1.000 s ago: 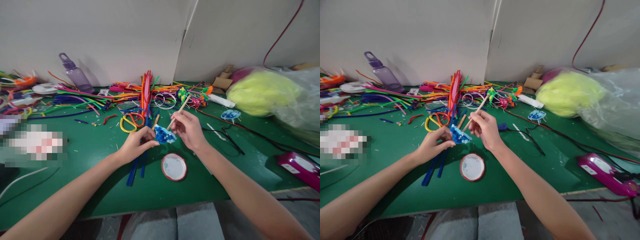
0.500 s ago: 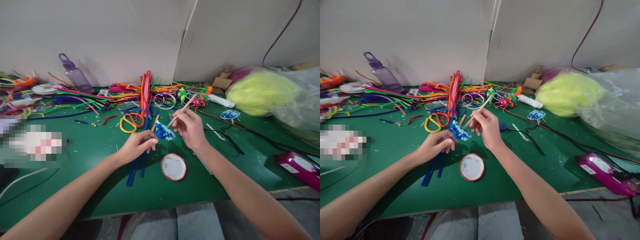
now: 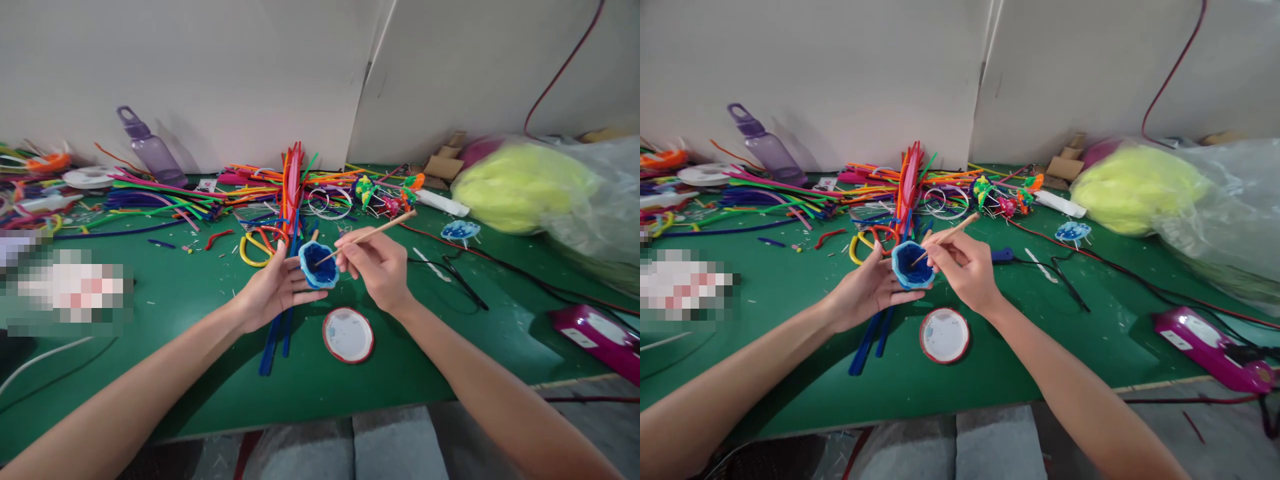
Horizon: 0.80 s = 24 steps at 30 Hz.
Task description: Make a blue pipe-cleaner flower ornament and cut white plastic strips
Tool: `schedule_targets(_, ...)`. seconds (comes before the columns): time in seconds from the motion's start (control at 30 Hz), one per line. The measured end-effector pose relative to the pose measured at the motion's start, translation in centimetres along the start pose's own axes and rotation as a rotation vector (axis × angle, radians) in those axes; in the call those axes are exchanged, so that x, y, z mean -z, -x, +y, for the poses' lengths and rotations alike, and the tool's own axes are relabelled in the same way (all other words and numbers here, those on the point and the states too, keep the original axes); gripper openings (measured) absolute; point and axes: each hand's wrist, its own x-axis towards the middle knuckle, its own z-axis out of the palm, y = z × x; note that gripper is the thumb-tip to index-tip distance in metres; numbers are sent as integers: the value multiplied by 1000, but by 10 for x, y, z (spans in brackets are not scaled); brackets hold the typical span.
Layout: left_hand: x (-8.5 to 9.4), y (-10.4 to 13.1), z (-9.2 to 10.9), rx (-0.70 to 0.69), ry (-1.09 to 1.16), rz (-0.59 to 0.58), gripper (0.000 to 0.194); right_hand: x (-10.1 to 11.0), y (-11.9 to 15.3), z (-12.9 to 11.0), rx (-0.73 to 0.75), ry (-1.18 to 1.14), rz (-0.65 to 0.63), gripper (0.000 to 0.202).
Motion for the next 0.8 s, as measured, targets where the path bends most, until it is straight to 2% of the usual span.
schedule_targets(0.1,0,-1,-1,39,119,9,56,-3,3,2,142,87,-104,9)
schedule_targets(0.2,-1,0,0,46,190,101,50,-7,6,2,350,208,-193,13)
schedule_targets(0.3,-2,1,2,44,205,154,50,-11,7,2,468,301,-253,17)
schedule_targets(0.47,-1,2,3,-17,188,165,47,-15,9,5,543,368,-307,21)
schedule_targets(0.57,1,1,3,-69,181,190,42,-15,11,4,536,415,-304,29)
schedule_targets(0.7,3,0,5,-162,200,261,40,-14,14,1,535,371,-315,43)
schedule_targets(0.8,4,-1,7,-173,199,289,41,-14,15,1,607,370,-308,43)
